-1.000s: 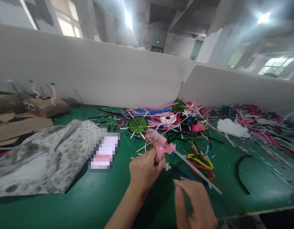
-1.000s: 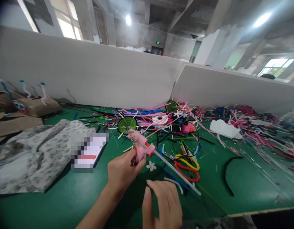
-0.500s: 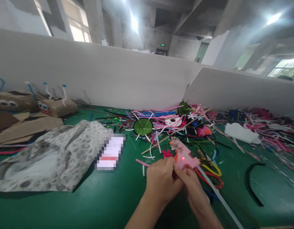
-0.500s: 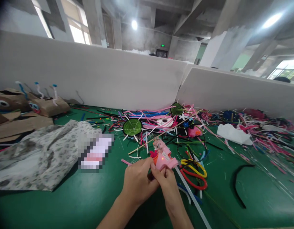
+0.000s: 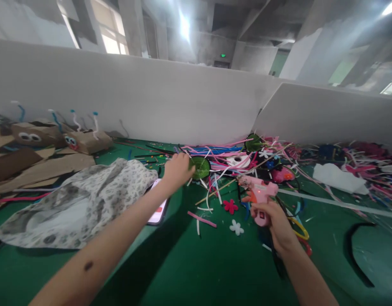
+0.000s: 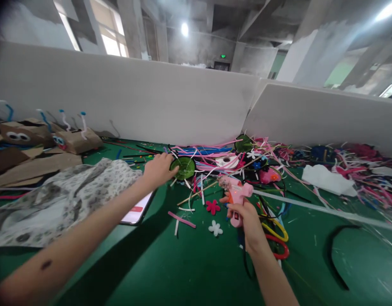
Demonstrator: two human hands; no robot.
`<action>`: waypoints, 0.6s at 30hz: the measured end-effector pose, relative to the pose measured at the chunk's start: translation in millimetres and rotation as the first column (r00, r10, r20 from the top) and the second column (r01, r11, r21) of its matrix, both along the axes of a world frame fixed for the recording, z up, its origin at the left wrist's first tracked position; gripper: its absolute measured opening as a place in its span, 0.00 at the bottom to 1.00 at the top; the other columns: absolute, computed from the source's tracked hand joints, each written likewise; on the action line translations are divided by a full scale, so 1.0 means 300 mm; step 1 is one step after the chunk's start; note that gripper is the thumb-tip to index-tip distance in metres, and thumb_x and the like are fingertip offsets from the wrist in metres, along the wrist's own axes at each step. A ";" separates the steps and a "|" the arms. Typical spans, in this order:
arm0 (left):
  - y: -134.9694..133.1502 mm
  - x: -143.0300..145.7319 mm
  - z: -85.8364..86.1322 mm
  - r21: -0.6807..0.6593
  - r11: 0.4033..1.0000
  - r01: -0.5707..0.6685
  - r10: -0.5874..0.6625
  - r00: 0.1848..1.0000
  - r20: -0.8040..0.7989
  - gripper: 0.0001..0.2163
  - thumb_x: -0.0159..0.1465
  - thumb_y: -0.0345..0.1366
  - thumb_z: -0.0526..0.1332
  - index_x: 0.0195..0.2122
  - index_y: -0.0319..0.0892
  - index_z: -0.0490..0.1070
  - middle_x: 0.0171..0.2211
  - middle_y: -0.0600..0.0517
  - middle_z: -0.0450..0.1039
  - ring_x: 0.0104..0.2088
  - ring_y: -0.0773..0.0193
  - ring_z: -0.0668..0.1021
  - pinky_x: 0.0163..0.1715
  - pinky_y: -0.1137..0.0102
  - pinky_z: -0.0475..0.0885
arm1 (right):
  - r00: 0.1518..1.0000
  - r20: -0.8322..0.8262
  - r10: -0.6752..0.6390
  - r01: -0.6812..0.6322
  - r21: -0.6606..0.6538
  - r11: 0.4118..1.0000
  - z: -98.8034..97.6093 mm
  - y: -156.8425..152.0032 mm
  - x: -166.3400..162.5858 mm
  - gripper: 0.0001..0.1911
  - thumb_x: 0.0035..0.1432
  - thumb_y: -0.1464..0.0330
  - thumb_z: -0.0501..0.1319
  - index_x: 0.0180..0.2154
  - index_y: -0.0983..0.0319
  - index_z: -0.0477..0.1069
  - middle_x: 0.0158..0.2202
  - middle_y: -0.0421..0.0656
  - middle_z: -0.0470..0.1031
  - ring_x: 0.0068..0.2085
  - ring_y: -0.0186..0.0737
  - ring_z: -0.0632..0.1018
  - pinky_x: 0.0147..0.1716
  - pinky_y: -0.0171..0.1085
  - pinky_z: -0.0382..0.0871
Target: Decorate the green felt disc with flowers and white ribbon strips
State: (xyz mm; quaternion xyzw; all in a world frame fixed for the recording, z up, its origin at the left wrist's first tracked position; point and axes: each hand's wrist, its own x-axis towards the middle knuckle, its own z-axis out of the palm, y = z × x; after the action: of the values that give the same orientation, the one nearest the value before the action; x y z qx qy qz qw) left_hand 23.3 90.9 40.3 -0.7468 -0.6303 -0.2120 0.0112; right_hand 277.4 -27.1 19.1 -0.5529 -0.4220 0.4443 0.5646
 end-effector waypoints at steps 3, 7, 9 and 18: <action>0.187 -0.093 -0.016 -0.191 0.981 -0.022 0.028 0.999 0.027 0.18 0.58 0.51 0.60 0.36 0.39 0.72 0.38 0.42 0.75 0.45 0.46 0.75 0.38 0.63 0.69 | 0.996 0.056 0.071 -0.072 0.007 0.997 0.019 0.037 -0.010 0.04 0.40 0.69 0.65 0.22 0.63 0.72 0.22 0.39 0.73 0.24 0.35 0.68 0.26 0.34 0.60; 0.312 -0.137 -0.070 -0.369 0.924 0.099 -0.062 0.992 0.113 0.15 0.63 0.45 0.59 0.41 0.38 0.72 0.40 0.48 0.74 0.40 0.59 0.77 0.40 0.62 0.73 | 0.985 0.100 0.141 -0.145 0.031 0.989 0.053 0.073 -0.019 0.04 0.38 0.69 0.62 0.23 0.62 0.73 0.28 0.42 0.77 0.26 0.36 0.70 0.28 0.36 0.61; 0.339 -0.136 -0.089 -0.386 0.911 0.148 -0.090 0.982 0.164 0.14 0.65 0.41 0.58 0.47 0.38 0.69 0.46 0.48 0.71 0.42 0.59 0.76 0.42 0.59 0.73 | 0.982 0.111 0.153 -0.159 0.044 0.986 0.065 0.082 -0.020 0.05 0.39 0.69 0.61 0.24 0.62 0.73 0.29 0.42 0.77 0.25 0.35 0.69 0.27 0.35 0.60; 0.344 -0.103 0.039 -0.239 0.920 0.312 -0.159 0.851 0.501 0.11 0.55 0.43 0.65 0.26 0.39 0.71 0.22 0.56 0.69 0.26 0.68 0.71 0.26 0.73 0.64 | 0.976 0.162 0.147 -0.157 0.050 0.986 0.072 0.086 -0.024 0.13 0.40 0.69 0.62 0.32 0.64 0.74 0.27 0.40 0.76 0.22 0.33 0.66 0.23 0.35 0.58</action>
State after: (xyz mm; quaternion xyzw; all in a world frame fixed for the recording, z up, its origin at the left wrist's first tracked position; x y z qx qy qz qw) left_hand -7.7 194.0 52.1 -0.7370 -0.5416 -0.2852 -0.2868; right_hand 270.2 -1.2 40.9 -0.5347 -0.5201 0.4276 0.5106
